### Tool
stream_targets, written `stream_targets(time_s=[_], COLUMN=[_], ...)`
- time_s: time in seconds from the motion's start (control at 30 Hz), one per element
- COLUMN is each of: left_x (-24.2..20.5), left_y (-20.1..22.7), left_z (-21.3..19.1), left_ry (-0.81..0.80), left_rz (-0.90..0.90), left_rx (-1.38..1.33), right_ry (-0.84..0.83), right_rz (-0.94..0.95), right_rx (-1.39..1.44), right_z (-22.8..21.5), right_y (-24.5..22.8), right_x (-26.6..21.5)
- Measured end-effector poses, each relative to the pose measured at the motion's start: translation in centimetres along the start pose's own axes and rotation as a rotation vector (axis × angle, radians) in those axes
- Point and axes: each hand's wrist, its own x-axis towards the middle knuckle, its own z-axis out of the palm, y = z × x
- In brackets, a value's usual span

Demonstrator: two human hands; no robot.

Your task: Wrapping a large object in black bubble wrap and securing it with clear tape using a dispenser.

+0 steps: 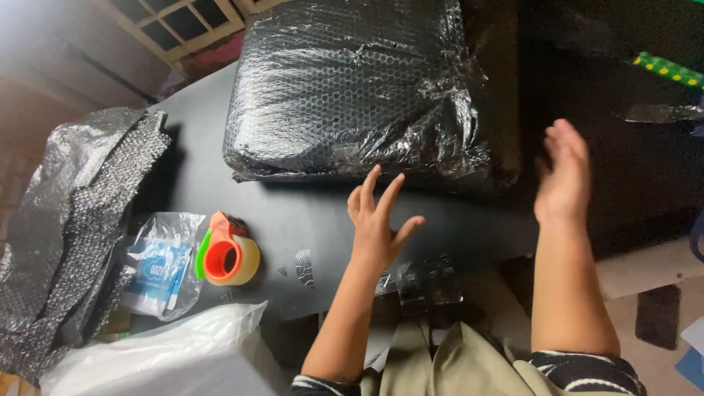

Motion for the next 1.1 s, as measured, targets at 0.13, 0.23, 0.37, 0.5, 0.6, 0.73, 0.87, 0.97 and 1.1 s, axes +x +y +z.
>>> stream_targets(time_s=[0.13, 0.23, 0.37, 0.5, 0.6, 0.73, 0.87, 0.97, 1.1], left_x=[-2.1, -2.9, -4.3, -6.7, -7.9, -7.9, -7.0, -6.9, -5.3], left_y=[0.6, 0.6, -0.2, -3.2, -4.4, -4.4, -4.4, -5.3, -7.2], left_z=[-0.2, -0.6, -1.3, -3.4, -3.5, -2.6, -3.4, -3.6, -5.8], left_ry=[-0.067, -0.084, -0.1, 0.209, 0.087, 0.068, -0.063, -0.086, -0.07], left_rz=[-0.026, -0.003, -0.033, -0.076, -0.106, -0.122, -0.16, -0.071, 0.145], left_rx=[-0.056, -0.082, 0.001, 0.07, 0.213, 0.231, 0.139, 0.161, 0.044], right_ry=[-0.286, -0.178, -0.529, -1.135, -0.866, -0.433, -0.254, -0.339, -0.358], right_rz=[-0.127, -0.349, -0.421, -0.116, -0.424, -0.656, -0.464, -0.045, -0.031], right_rx=[-0.035, -0.505, -0.734, -0.695, -0.552, -0.621, -1.083, -1.207, -1.175], right_z=[4.4, 6.1, 8.7, 10.0, 11.0, 12.7, 13.7, 13.1, 10.6], right_y=[1.4, 2.6, 0.1, -4.5, -7.8, -8.6, -6.6, -5.0, -5.8], right_x=[-4.2, -7.4, -15.9, -17.9, -11.2, 1.5, 9.8, 10.7, 8.5])
